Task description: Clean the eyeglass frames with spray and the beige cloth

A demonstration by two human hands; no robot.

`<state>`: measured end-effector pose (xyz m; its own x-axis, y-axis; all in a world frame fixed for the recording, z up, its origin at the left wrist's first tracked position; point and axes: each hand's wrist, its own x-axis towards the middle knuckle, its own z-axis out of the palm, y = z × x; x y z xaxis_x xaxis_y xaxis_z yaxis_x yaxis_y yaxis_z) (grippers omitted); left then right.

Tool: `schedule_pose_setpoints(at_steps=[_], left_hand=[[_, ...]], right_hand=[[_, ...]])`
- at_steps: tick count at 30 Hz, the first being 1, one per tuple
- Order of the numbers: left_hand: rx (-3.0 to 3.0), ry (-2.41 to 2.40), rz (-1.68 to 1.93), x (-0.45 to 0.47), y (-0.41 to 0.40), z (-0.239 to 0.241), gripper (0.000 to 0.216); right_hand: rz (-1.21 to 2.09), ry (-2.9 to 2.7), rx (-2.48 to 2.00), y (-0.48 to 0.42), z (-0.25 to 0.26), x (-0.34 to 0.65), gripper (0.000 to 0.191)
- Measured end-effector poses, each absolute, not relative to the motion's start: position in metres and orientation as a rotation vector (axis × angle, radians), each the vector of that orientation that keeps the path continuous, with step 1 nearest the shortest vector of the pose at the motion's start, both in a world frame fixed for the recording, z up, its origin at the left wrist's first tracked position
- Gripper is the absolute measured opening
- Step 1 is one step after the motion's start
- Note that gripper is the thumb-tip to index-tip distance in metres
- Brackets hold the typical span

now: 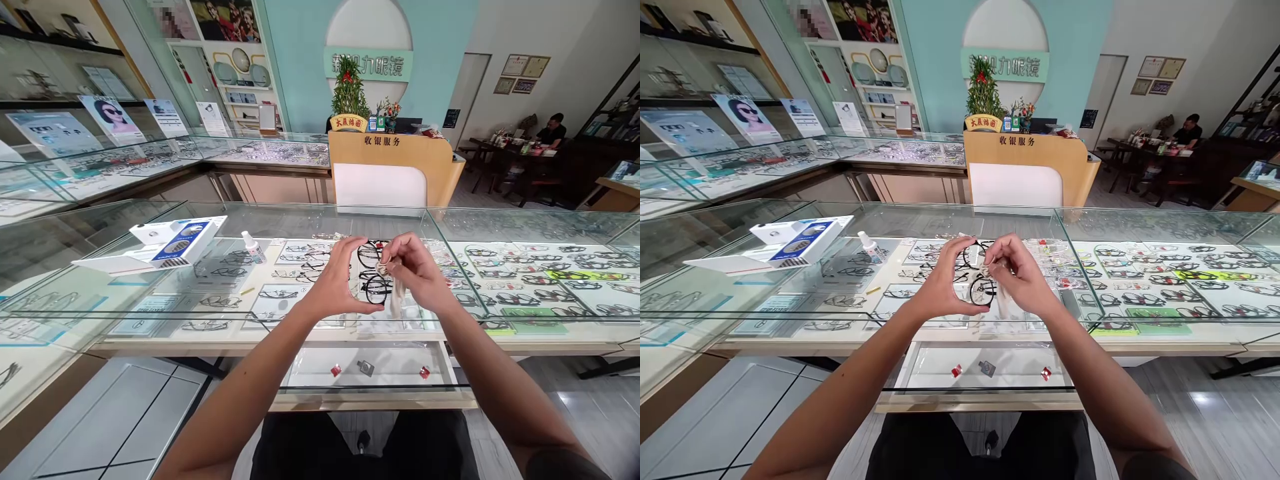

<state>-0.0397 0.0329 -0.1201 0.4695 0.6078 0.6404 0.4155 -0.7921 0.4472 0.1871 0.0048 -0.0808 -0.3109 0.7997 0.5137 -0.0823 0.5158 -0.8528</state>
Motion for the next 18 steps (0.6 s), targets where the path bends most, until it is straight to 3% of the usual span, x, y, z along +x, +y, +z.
schedule_pose_setpoints(at_steps=[18], left_hand=[[2.786, 0.726, 1.371, -0.024, 0.030, -0.120, 0.115]], right_hand=[[0.678, -1.793, -0.767, 0.006, -0.088, 0.183, 0.020]])
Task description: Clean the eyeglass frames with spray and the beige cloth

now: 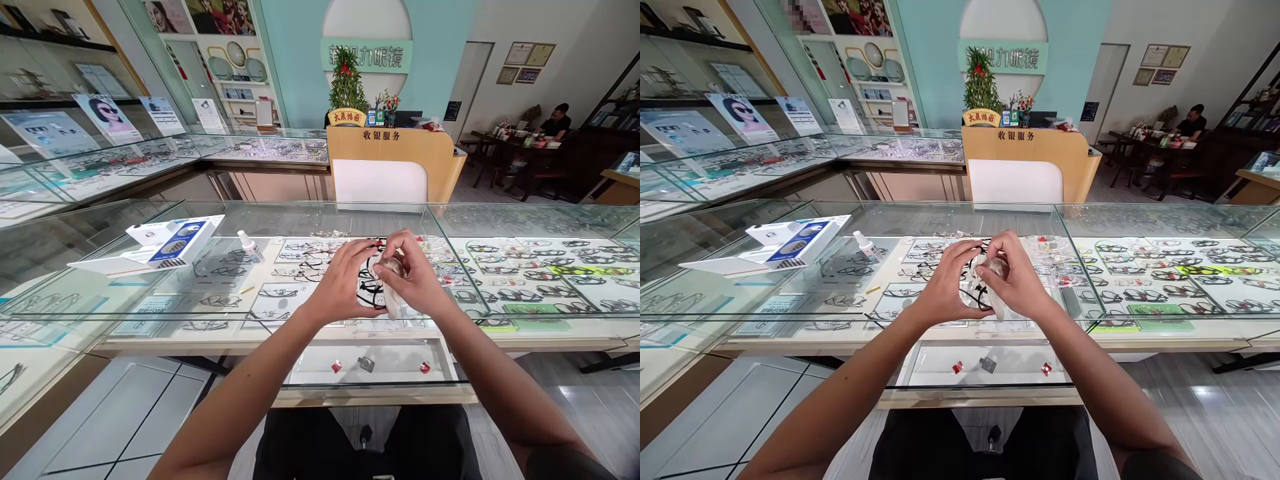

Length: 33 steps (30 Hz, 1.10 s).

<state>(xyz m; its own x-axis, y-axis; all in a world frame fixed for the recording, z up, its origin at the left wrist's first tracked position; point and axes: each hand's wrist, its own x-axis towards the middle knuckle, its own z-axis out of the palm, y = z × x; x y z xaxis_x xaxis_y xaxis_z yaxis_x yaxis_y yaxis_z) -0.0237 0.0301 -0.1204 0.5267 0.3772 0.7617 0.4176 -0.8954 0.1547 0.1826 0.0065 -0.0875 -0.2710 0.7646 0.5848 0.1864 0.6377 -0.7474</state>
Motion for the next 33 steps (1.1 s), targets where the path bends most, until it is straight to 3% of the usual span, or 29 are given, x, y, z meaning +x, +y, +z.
schedule_pose_setpoints(at_steps=[7, 14, 20, 33], left_hand=[[-2.617, -0.685, -1.408, -0.024, 0.031, -0.120, 0.124], [-2.672, -0.616, -1.391, -0.024, 0.029, -0.118, 0.124], [-2.764, -0.656, -1.346, -0.020, 0.026, -0.120, 0.116], [-2.689, -0.683, -1.436, -0.022, 0.034, -0.124, 0.123]], right_hand=[[0.718, -1.626, -0.936, 0.010, -0.090, 0.180, 0.038], [1.200, -1.686, -1.034, 0.021, -0.088, 0.192, 0.046], [1.129, -1.551, -1.027, 0.021, -0.088, 0.191, 0.048], [1.109, -1.568, -1.115, 0.021, -0.085, 0.194, 0.053]])
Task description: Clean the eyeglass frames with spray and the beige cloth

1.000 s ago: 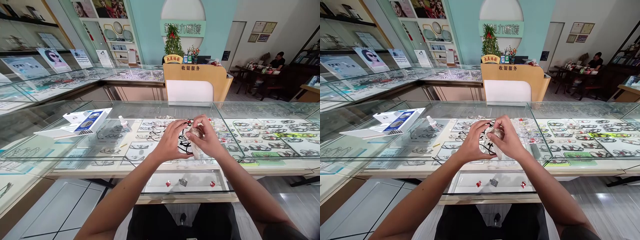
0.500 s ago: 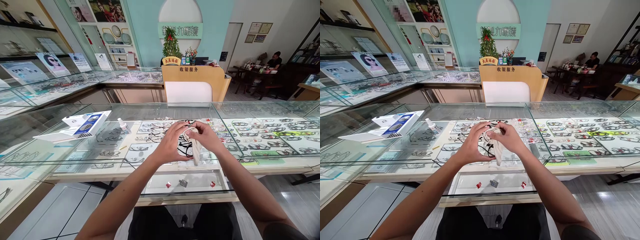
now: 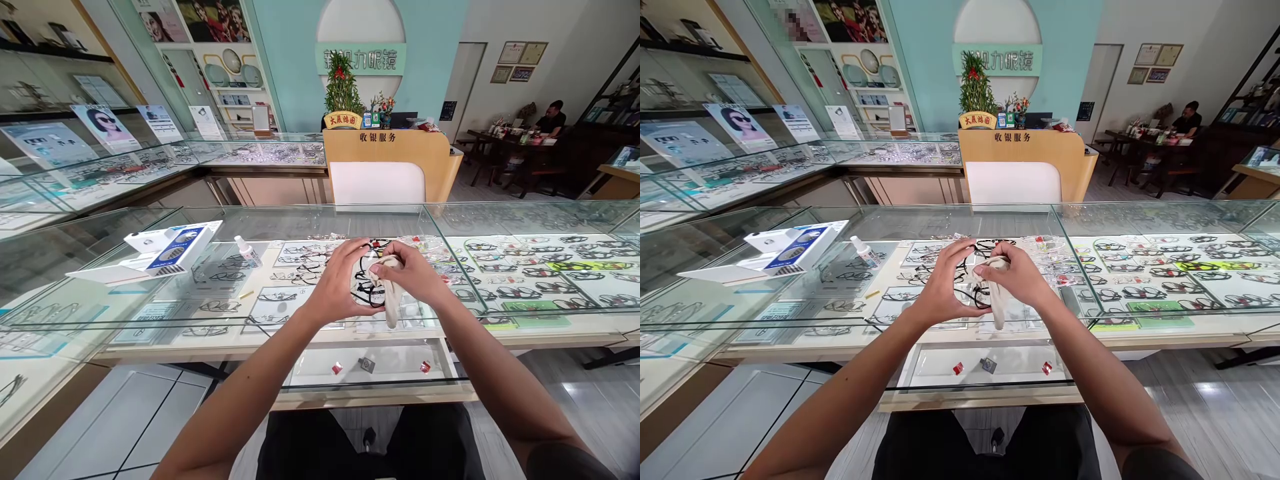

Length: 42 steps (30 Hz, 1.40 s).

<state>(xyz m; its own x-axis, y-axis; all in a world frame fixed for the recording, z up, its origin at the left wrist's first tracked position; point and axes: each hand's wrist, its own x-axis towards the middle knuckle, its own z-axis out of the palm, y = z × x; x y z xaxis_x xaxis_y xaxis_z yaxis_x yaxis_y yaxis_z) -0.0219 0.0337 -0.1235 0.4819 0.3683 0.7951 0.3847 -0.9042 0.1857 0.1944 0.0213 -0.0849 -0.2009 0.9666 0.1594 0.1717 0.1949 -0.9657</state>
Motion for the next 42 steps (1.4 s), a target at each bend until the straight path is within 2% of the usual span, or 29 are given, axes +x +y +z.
schedule_pose_setpoints(at_steps=[5, 8, 10, 12, 21, 29, 31, 35, 37, 41, 42], left_hand=[[-2.703, -0.647, -1.407, -0.019, 0.032, -0.125, 0.120], [-2.685, -0.641, -1.437, -0.018, 0.032, -0.126, 0.120], [-2.648, -0.639, -1.466, -0.018, 0.033, -0.128, 0.120], [-2.618, -0.635, -1.482, -0.017, 0.034, -0.129, 0.120], [-2.606, -0.615, -1.457, -0.020, 0.035, -0.128, 0.123], [-2.689, -0.560, -1.449, -0.016, 0.035, -0.132, 0.127], [-2.726, -0.574, -1.416, -0.016, 0.034, -0.131, 0.128], [-2.757, -0.716, -1.453, -0.018, 0.034, -0.131, 0.137], [-2.712, -0.780, -1.645, -0.020, 0.036, -0.133, 0.127], [-2.757, -0.813, -2.111, -0.023, 0.040, -0.135, 0.055], [-2.828, -0.835, -2.180, -0.024, 0.040, -0.134, 0.046]], right_hand=[[1.023, -1.510, -1.094, 0.022, -0.092, 0.187, 0.056], [0.695, -1.451, -1.195, 0.019, -0.093, 0.183, 0.060], [0.398, -1.454, -1.245, 0.015, -0.092, 0.181, 0.056], [0.266, -1.523, -1.247, 0.011, -0.090, 0.180, 0.050], [0.708, -1.625, -1.129, 0.008, -0.084, 0.183, 0.034], [1.309, -1.571, -0.937, 0.015, -0.088, 0.189, 0.044], [1.373, -1.492, -0.916, 0.016, -0.089, 0.189, 0.046], [1.299, -1.392, -0.915, 0.020, -0.088, 0.192, 0.046], [1.247, -1.380, -0.906, 0.021, -0.086, 0.195, 0.044], [1.189, -1.399, -0.874, 0.022, -0.083, 0.199, 0.039], [1.184, -1.413, -0.860, 0.022, -0.083, 0.199, 0.038]])
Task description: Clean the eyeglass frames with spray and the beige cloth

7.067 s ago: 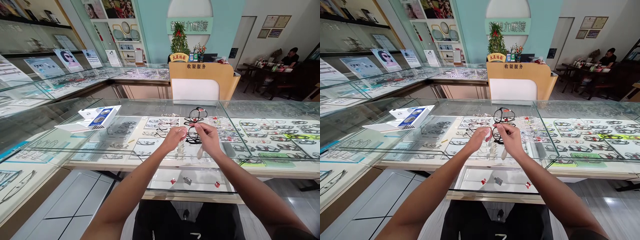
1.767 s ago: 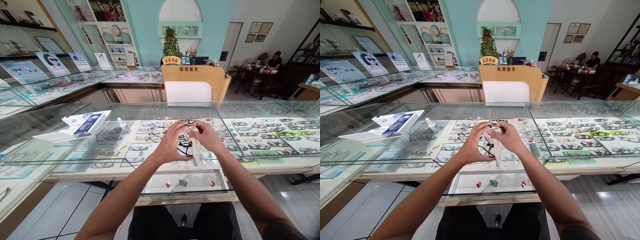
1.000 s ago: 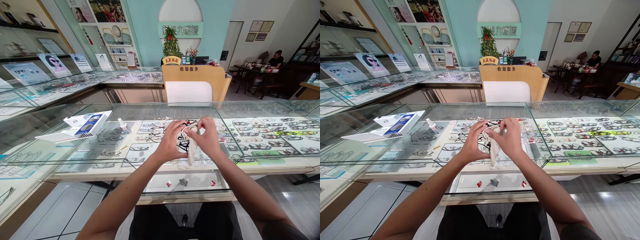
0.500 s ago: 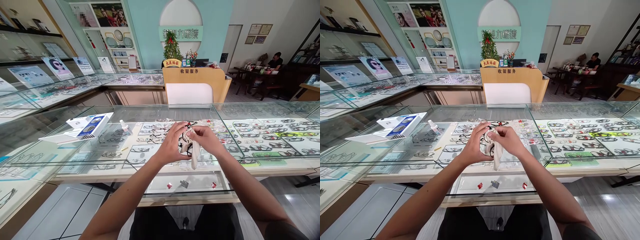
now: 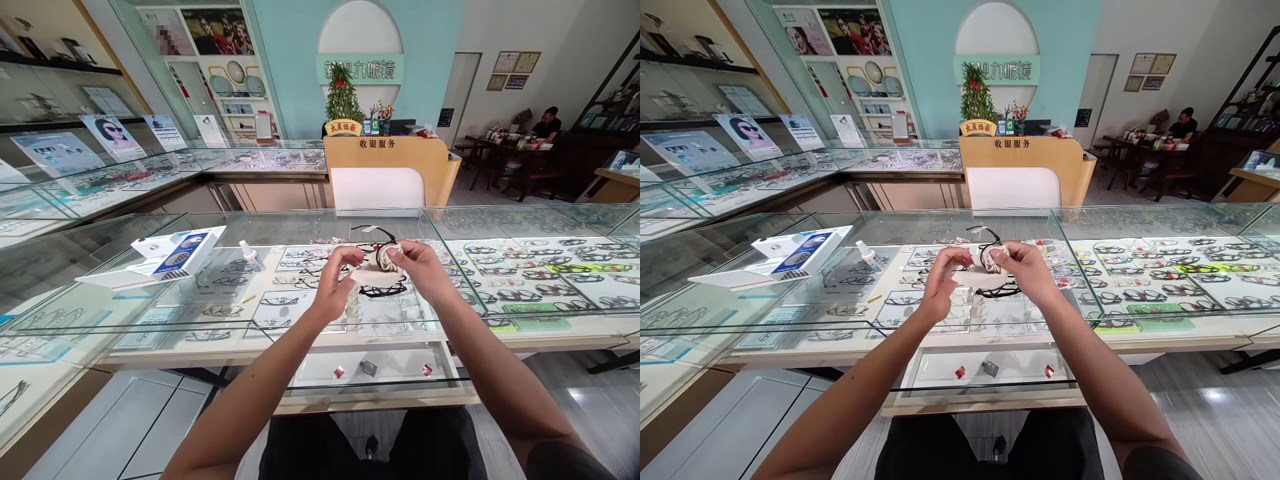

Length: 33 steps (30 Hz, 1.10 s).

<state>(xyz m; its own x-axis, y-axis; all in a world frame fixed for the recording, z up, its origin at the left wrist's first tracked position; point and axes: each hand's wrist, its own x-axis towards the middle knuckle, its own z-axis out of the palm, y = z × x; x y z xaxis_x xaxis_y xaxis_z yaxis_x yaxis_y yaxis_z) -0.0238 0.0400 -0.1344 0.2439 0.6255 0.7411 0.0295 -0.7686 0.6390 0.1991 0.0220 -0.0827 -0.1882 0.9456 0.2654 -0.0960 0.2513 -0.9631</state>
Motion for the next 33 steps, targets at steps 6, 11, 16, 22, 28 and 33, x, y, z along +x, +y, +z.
schedule_pose_setpoints(at_steps=[6, 11, 16, 22, 28, 33], left_hand=[[1.888, 0.680, 1.261, -0.018, 0.030, -0.125, 0.052], [1.622, 0.763, 1.261, -0.009, 0.026, -0.118, 0.045], [1.481, 0.741, 1.267, -0.008, 0.032, -0.118, 0.047], [1.439, 0.670, 1.286, -0.010, 0.038, -0.118, 0.048], [1.497, 0.655, 1.206, -0.008, 0.036, -0.122, 0.040], [1.425, 0.595, 1.195, -0.009, 0.033, -0.120, 0.038]], right_hand=[[1.164, -1.422, -0.863, 0.015, -0.084, 0.184, 0.042], [0.886, -1.436, -0.870, 0.010, -0.091, 0.165, 0.036], [0.771, -1.432, -0.891, 0.010, -0.097, 0.158, 0.037], [1.003, -1.363, -0.817, 0.016, -0.099, 0.163, 0.037], [1.506, -1.031, -0.812, 0.020, -0.093, 0.168, 0.039], [1.555, -0.973, -0.777, 0.019, -0.088, 0.171, 0.042]])
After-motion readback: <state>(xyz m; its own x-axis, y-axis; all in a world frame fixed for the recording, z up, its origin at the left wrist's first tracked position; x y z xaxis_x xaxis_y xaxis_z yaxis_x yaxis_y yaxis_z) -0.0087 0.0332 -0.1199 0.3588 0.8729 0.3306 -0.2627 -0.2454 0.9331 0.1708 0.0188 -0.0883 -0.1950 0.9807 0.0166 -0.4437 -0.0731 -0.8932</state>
